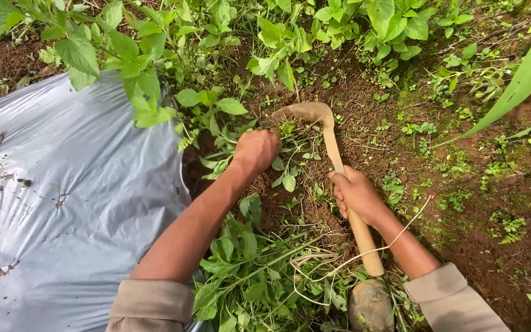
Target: The person uses a sickle to cut weeds growing along the edge of a plastic ground cover in a garden. They gather the cut weeds by hand and move them aside, continuing the weeding process along the row.
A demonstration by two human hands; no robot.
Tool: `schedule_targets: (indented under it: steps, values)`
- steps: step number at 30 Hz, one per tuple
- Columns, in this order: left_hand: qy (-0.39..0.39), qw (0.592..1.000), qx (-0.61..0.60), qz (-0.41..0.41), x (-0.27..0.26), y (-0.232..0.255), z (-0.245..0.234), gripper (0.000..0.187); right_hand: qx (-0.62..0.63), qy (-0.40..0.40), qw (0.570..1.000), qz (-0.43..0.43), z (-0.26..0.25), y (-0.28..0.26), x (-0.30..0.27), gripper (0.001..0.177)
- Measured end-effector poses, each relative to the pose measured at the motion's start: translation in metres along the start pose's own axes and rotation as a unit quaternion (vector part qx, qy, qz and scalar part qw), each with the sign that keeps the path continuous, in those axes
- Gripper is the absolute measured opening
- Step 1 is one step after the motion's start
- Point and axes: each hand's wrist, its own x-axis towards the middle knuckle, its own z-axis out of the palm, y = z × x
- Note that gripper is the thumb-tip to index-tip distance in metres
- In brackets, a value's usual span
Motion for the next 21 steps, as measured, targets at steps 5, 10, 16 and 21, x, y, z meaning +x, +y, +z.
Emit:
schedule_targets:
  steps: [5,10,16,21]
  values:
    - [0.072,0.995,0.063,0.037,-0.009,-0.001,0.004,0.033,0.083,0.103,0.985,-0.113,0.008,-0.029,0.013,0.024]
    - [0.034,0.999,-0.035,-0.004,-0.017,0.006,0.001,0.033,-0.035,0.025,0.999,-0.012,-0.007,0.003,0.000,0.031]
    - [-0.010,0.999,0.018,0.031,-0.090,0.014,-0.020,0.036,0.024,0.070,0.995,-0.073,-0.023,-0.013,-0.003,0.032]
    - [0.002,0.996,0.063,0.057,-0.107,0.022,-0.024,0.040,0.104,0.109,0.984,-0.094,-0.010,-0.002,-0.013,0.027]
